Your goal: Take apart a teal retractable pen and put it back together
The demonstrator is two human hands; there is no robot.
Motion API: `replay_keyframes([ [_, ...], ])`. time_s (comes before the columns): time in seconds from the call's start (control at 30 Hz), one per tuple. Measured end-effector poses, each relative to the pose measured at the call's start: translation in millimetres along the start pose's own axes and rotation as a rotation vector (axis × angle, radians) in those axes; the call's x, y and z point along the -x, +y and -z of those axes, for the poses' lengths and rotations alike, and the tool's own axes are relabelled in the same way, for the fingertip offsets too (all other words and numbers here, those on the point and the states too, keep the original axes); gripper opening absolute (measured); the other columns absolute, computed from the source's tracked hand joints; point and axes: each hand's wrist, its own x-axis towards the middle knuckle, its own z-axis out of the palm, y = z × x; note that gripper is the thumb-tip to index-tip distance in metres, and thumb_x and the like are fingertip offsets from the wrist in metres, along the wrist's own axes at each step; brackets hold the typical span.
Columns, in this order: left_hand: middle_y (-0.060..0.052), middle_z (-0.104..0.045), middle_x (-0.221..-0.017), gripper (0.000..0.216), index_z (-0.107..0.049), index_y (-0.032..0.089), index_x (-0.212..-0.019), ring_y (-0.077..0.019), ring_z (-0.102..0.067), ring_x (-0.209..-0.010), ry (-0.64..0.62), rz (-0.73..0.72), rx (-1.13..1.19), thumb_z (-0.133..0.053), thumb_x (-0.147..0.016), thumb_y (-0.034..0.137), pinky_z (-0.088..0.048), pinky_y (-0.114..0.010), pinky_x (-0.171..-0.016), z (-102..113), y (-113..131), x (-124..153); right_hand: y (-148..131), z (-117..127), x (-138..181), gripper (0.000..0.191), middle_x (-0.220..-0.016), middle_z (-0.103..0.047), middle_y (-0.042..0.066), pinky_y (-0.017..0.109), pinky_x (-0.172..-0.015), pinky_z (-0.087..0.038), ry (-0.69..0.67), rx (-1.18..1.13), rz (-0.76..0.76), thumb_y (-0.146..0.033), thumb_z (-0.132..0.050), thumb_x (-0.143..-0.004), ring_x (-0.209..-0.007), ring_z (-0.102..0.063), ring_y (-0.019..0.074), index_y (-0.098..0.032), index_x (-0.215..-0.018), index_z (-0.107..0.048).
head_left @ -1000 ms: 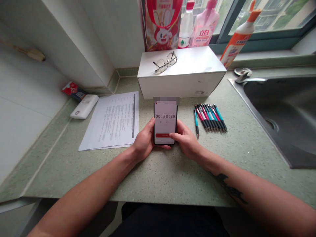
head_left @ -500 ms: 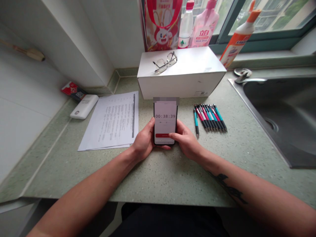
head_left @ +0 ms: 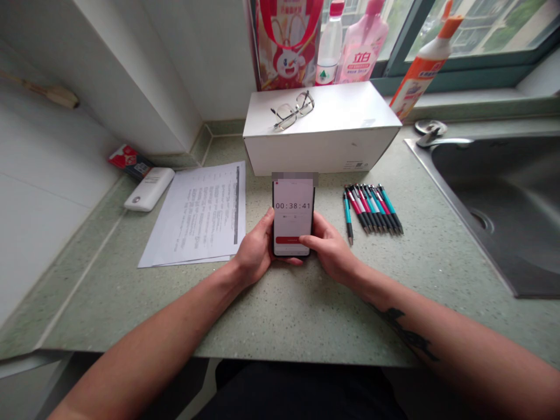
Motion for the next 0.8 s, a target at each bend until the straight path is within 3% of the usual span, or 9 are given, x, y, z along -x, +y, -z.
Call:
replay_keyframes([
  [0.8,-0.015,-0.063,-0.126,0.047,-0.056,0.02,-0.134,-0.0283,-0.069,-0.092,-0.003,-0.004,0.011,-0.037,-0.1,0.048,-0.063,-0.036,-0.053,1.1,-0.4,-0.1,0.2,0.6,-0.5,0.046,-0.121,-0.066,0.004,0.048,-0.102,-0.047,0.0,0.014,0.008,-0.018,-0.06,-0.07,-0.114,-0.059,0.026,-0.026,-0.116,-0.056],
])
